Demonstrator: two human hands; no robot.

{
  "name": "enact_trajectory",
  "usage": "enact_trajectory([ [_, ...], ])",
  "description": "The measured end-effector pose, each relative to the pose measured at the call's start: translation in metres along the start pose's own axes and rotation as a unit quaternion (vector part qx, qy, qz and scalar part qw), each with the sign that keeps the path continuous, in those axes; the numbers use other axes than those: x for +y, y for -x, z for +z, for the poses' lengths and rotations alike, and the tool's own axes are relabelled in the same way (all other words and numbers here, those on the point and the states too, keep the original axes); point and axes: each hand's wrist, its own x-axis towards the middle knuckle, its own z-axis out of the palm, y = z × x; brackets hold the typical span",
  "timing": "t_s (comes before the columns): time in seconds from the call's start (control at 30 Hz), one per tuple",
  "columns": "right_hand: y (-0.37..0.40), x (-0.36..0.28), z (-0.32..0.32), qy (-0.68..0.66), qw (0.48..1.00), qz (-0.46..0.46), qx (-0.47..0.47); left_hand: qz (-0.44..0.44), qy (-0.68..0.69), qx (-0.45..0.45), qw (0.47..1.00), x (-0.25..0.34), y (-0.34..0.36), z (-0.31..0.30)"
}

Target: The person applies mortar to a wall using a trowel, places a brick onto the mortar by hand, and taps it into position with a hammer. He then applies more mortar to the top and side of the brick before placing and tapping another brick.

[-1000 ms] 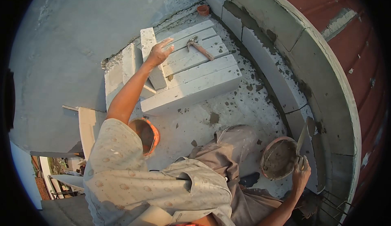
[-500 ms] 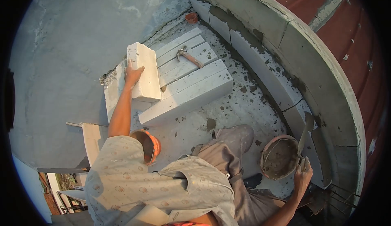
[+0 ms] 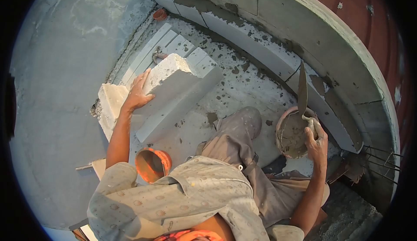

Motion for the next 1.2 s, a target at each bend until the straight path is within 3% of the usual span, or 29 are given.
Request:
enact_trajectory([
  [0.1, -0.003, -0.003, 0.029, 0.001, 0.995, -0.05, -0.081, -0.042, -0.063, 0.06, 0.995, 0.019, -0.008, 0.016],
  [0.17, -0.001, -0.015, 0.056, -0.117, 0.98, -0.005, -0.158, -0.053, -0.082, 0.063, 0.993, 0.021, -0.014, 0.019],
  [0.27, 0.008, -0.042, 0.105, -0.211, 0.961, 0.052, -0.171, -0.068, -0.075, 0.067, 0.993, 0.021, -0.006, 0.021],
  [0.4, 0.012, -0.061, 0.171, -0.159, 0.959, -0.025, -0.234, -0.058, -0.079, 0.101, 0.99, 0.018, -0.01, 0.023],
  [0.5, -0.003, -0.044, 0.228, -0.255, 0.942, -0.043, -0.213, -0.046, -0.061, 0.1, 0.992, 0.019, -0.005, 0.022],
  [0.6, -0.002, -0.067, 0.253, -0.168, 0.961, -0.054, -0.214, -0.043, -0.064, 0.096, 0.992, 0.019, -0.004, 0.02],
  [0.7, 0.004, -0.119, 0.26, -0.236, 0.948, -0.1, -0.187, -0.037, -0.073, 0.096, 0.992, 0.018, -0.005, 0.02],
  [0.77, 0.004, -0.152, 0.27, -0.273, 0.935, -0.2, -0.106, -0.037, -0.066, 0.096, 0.992, 0.018, -0.005, 0.02],
  [0.83, 0.007, -0.166, 0.288, -0.255, 0.935, -0.235, -0.074, -0.04, -0.081, 0.089, 0.992, 0.021, -0.007, 0.018],
  [0.9, 0.005, -0.167, 0.31, -0.183, 0.954, -0.215, -0.103, -0.042, -0.091, 0.089, 0.991, 0.021, -0.007, 0.018],
  [0.93, -0.011, -0.159, 0.321, -0.061, 0.961, -0.17, -0.21, -0.04, -0.094, 0.092, 0.991, 0.021, -0.005, 0.02],
  [0.97, -0.021, -0.148, 0.329, -0.073, 0.962, -0.164, -0.206, -0.037, -0.097, 0.097, 0.99, 0.021, -0.008, 0.019],
  [1.03, -0.026, -0.161, 0.32, -0.09, 0.963, -0.157, -0.2, -0.045, -0.098, 0.099, 0.989, 0.022, -0.015, 0.018],
  [1.13, -0.007, -0.207, 0.272, -0.139, 0.937, -0.283, -0.152, -0.052, -0.097, 0.088, 0.99, 0.021, -0.009, 0.02],
  [1.2, 0.003, -0.214, 0.277, -0.171, 0.924, -0.329, -0.097, -0.067, -0.114, 0.071, 0.989, 0.029, -0.008, 0.014],
])
